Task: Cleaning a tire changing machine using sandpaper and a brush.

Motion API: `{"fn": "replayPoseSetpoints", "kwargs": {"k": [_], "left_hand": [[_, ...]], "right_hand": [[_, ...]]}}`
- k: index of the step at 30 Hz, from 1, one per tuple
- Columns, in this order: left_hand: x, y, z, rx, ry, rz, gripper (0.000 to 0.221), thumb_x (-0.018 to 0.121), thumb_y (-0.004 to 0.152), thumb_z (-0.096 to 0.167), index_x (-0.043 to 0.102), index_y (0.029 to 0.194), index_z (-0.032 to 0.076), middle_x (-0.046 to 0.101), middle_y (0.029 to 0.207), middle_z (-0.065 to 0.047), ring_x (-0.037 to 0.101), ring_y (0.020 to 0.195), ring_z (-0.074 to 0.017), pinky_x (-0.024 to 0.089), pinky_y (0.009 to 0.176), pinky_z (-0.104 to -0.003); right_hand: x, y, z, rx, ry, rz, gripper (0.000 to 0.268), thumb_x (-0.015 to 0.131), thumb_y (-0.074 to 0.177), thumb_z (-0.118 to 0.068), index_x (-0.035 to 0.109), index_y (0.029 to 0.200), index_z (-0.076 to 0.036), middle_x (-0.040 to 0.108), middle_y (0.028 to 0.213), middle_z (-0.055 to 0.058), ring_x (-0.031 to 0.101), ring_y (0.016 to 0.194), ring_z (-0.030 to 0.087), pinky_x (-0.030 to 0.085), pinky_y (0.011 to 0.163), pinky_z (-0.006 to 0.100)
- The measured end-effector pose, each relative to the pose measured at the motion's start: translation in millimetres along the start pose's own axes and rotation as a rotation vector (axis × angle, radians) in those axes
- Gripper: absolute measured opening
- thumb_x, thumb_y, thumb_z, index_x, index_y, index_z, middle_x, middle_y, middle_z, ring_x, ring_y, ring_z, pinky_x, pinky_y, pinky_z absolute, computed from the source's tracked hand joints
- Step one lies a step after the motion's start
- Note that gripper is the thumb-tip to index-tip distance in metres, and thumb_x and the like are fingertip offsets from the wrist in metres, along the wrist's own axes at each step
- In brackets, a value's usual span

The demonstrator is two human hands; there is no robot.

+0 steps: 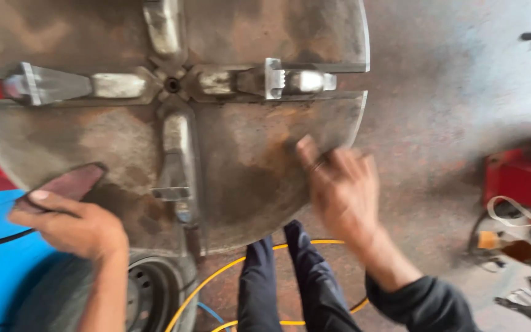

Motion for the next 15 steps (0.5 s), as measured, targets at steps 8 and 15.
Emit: {"fn": "replayPoseSetpoints", "kwargs": {"k": [8, 15], "left_hand": [[-2.4, 6.0, 36.1, -0.04, -0.065, 0.01, 0.035, 0.033, 0.119, 0.03, 0.038, 0.124, -0.004, 0.067, 0.108, -0.03, 0.066, 0.099, -0.0508, 0.048, 0.08, -0.055], [-3.0, 2.5, 4.1, -0.07, -0.028, 0.032, 0.037, 0.039, 0.124, 0.031, 0.043, 0.13, -0.005, 0.063, 0.117, -0.032, 0.062, 0.107, -0.052, 0.047, 0.086, -0.055]], "right_hand": [[32.6, -47.3, 24.0, -0.13, -0.272, -0.102, 0.048, 0.065, 0.082, -0.011, 0.068, 0.128, -0.022, 0.062, 0.098, 0.011, 0.058, 0.1, 0.031, 0.041, 0.088, 0.06], [33.8, -73.7, -36.0, -0.208, -0.204, -0.184, 0.053, 0.066, 0.087, -0.008, 0.072, 0.138, -0.021, 0.058, 0.097, 0.007, 0.055, 0.097, 0.028, 0.041, 0.088, 0.055]]}}
Point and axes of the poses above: each hand's wrist, its own y-axis towards the middle knuckle, its own x-axis out of the palm, z = x × y, the point moved 5 cm from there along y, towards the middle knuckle
